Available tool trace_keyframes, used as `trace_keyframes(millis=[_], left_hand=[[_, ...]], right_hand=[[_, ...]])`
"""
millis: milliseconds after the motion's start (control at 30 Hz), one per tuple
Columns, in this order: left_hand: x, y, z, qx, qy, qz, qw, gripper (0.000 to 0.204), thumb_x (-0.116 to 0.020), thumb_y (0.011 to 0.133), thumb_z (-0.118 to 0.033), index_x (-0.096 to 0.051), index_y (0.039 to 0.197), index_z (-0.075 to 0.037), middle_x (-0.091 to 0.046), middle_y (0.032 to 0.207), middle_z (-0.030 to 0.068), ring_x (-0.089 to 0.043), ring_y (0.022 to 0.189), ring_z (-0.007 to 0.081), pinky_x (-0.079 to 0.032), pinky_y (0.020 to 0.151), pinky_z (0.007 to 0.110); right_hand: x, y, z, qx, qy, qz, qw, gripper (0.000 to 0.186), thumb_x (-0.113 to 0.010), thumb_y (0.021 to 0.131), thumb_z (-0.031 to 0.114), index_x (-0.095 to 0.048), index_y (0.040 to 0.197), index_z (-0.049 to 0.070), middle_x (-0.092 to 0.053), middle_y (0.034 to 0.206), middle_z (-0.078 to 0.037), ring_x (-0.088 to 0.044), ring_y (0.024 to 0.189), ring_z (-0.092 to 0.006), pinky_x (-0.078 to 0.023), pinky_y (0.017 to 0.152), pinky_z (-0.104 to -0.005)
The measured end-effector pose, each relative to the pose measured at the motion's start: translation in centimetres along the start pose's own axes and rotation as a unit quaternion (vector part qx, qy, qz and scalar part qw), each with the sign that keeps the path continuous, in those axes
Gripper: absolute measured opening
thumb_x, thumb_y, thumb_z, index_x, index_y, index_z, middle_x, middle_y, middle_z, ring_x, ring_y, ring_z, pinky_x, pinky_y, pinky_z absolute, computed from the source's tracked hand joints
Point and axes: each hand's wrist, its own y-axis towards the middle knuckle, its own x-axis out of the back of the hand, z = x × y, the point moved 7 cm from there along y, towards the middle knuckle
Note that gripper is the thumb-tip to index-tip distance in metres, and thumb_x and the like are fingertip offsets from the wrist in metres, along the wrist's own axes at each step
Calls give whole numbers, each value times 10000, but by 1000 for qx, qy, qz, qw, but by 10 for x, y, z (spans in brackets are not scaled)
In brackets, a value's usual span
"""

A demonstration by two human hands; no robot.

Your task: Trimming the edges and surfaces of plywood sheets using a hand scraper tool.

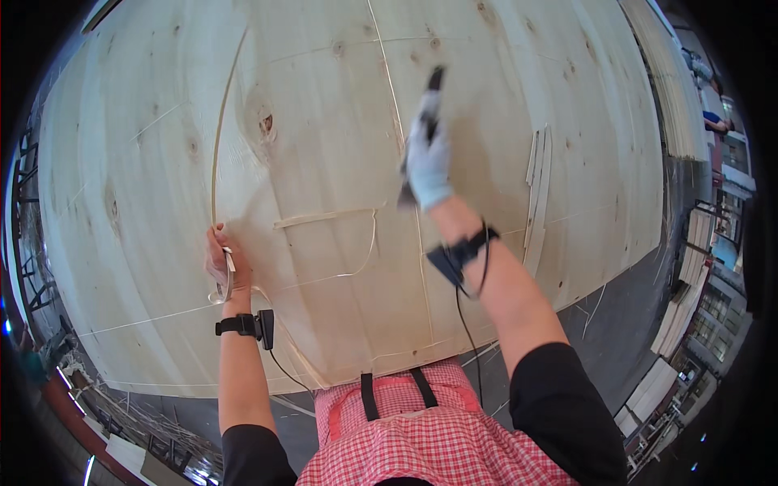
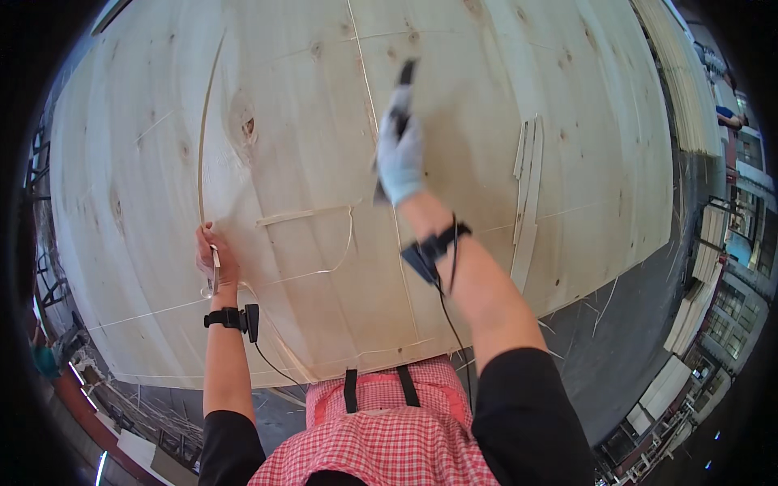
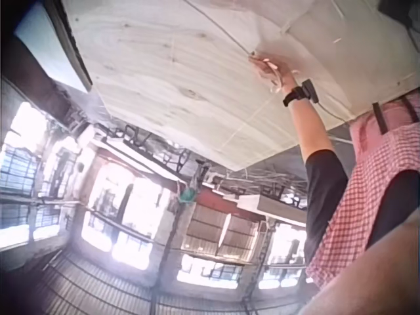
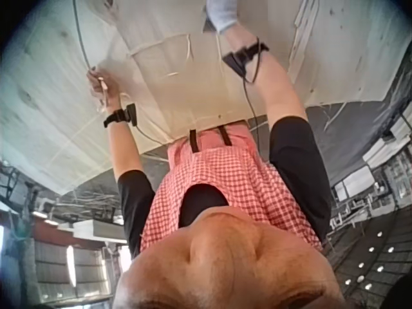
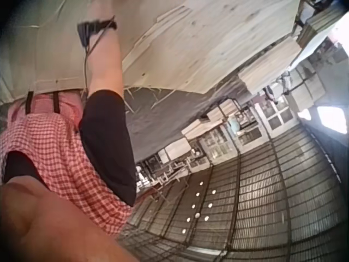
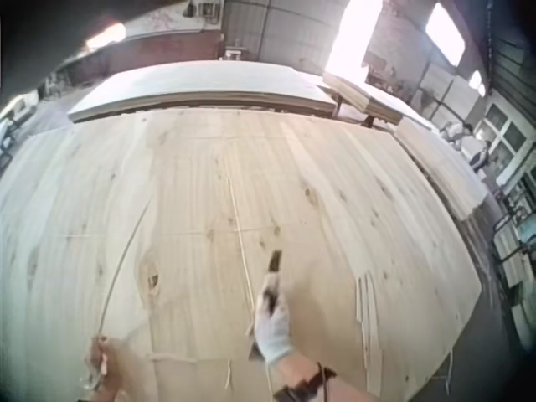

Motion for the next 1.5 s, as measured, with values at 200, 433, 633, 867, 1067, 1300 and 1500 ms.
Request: trace_keyframes(millis=[200,433,633,867,1067,1300,1500], left_hand=[[13,-3,7,13,-10,13,1000,184,-398,938,-159,-540,970,-47,-640,958,119,-620,815,326,-488,670,398],[11,-2,7,5,-8,8,1000,189,-394,936,-163,-536,994,-53,-641,963,117,-622,825,325,-490,666,398],[8,0,6,-2,-6,28,1000,199,-397,936,-157,-533,1041,-56,-644,980,112,-626,827,317,-492,668,391],[20,-4,25,-11,-11,4,1000,247,-395,947,-219,-550,1049,-55,-646,962,127,-623,816,322,-487,674,388],[8,-4,15,-29,-20,-12,999,282,-401,955,-258,-559,1082,-61,-652,919,109,-623,791,263,-480,676,359],[-19,-6,-70,-73,-243,111,961,256,-426,936,-177,-577,1110,-64,-646,988,71,-595,880,168,-459,778,290],[-44,-104,-163,-165,-445,282,834,345,-455,858,-58,-527,1195,-40,-527,1240,150,-489,1167,274,-375,982,361]], right_hand=[[2,19,14,-276,232,16,933,223,-525,902,288,-466,782,108,-446,534,28,-420,382,-97,-363,364,-278],[-3,48,18,-23,18,-70,997,241,-519,900,298,-465,786,92,-467,550,17,-437,401,-110,-353,367,-281],[-6,96,-1,-152,107,-85,979,365,-579,861,334,-499,971,-6,-591,768,-107,-576,680,-207,-461,628,-349],[33,-9,-6,-333,197,64,920,247,-607,854,318,-491,830,102,-503,616,29,-497,469,-118,-418,420,-297],[16,-21,75,3,-256,319,912,379,-692,736,435,-551,850,102,-584,683,-46,-601,651,-237,-478,584,-364],[135,-150,47,15,-387,329,861,468,-715,636,522,-562,807,114,-585,757,-100,-592,711,-317,-481,619,-396],[286,-309,39,-51,-317,395,861,341,-739,707,354,-582,822,74,-589,711,-77,-599,627,-245,-485,568,-332]])
